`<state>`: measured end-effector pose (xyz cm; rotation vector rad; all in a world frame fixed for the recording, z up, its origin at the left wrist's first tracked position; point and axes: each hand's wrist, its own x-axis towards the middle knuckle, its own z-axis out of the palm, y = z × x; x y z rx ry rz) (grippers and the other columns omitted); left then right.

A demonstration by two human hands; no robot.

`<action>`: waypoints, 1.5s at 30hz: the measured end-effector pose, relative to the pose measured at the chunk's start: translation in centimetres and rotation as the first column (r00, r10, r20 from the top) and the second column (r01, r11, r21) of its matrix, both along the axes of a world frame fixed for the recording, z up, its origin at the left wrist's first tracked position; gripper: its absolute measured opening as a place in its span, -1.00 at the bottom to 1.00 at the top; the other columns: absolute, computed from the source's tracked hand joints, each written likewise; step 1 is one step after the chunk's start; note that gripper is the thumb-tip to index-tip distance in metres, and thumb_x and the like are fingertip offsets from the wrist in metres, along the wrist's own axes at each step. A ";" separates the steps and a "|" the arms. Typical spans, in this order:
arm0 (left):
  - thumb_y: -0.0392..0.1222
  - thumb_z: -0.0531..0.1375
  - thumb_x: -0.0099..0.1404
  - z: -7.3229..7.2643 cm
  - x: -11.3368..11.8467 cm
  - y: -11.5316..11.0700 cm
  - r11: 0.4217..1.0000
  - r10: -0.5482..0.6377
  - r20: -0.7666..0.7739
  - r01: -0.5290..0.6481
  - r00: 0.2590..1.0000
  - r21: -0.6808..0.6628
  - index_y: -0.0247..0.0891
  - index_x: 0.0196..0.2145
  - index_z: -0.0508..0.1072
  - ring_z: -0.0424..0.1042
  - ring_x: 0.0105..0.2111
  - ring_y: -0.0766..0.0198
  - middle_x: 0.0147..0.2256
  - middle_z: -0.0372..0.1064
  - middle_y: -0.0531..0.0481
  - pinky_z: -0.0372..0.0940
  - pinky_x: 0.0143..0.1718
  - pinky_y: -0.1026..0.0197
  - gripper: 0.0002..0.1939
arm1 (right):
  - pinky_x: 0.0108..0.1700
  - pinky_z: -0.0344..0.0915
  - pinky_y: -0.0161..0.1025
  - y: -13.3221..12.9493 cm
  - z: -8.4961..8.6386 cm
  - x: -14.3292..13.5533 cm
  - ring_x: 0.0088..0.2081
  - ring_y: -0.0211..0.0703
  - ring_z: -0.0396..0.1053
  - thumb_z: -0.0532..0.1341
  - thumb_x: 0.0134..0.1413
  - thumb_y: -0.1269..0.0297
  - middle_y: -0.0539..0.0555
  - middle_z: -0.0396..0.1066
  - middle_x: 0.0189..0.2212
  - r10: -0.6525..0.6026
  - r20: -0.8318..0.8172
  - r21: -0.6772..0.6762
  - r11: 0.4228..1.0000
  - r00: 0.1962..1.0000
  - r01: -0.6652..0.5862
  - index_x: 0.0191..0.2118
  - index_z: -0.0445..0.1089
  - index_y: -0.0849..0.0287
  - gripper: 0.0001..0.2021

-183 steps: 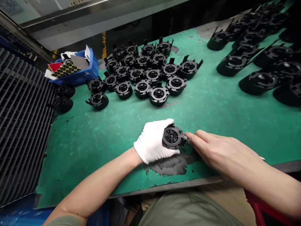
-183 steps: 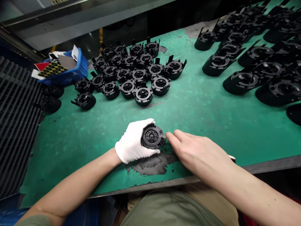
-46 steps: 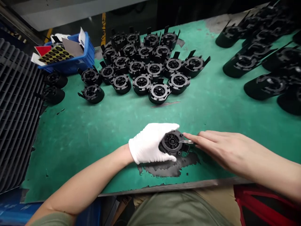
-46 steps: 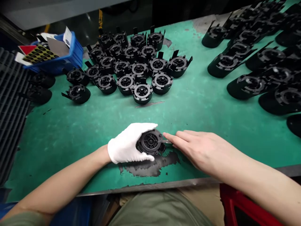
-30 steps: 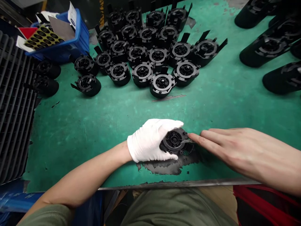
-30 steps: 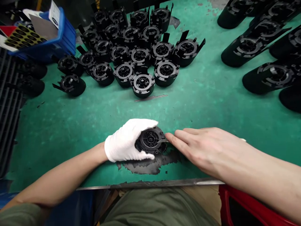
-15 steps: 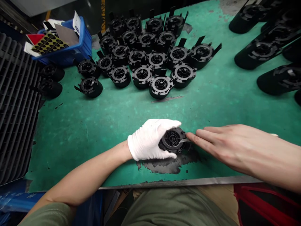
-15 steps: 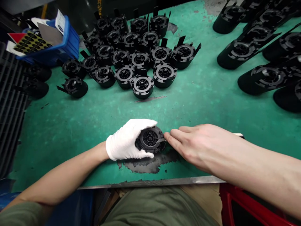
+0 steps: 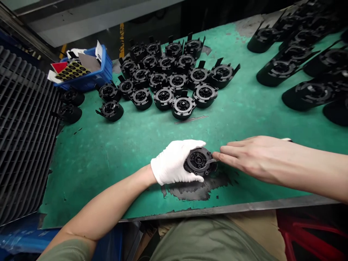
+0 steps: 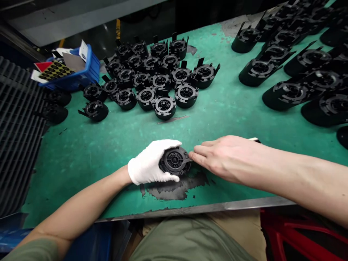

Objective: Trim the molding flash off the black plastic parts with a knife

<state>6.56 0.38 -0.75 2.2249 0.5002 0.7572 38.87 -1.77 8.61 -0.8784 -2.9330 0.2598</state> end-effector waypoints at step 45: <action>0.67 0.46 0.28 1.4 1.4 -1.6 0.987 0.159 -0.126 -0.158 0.979 0.016 -0.25 0.10 0.61 0.72 0.01 -0.20 -0.01 0.70 -0.28 0.60 0.15 -0.25 -0.09 | -0.22 0.40 -0.13 -7.9 0.5 -2.0 -0.22 -0.05 0.49 0.03 0.50 0.62 0.10 0.51 -0.20 -0.281 -0.055 0.102 0.953 0.958 0.285 0.31 0.55 0.16 -0.49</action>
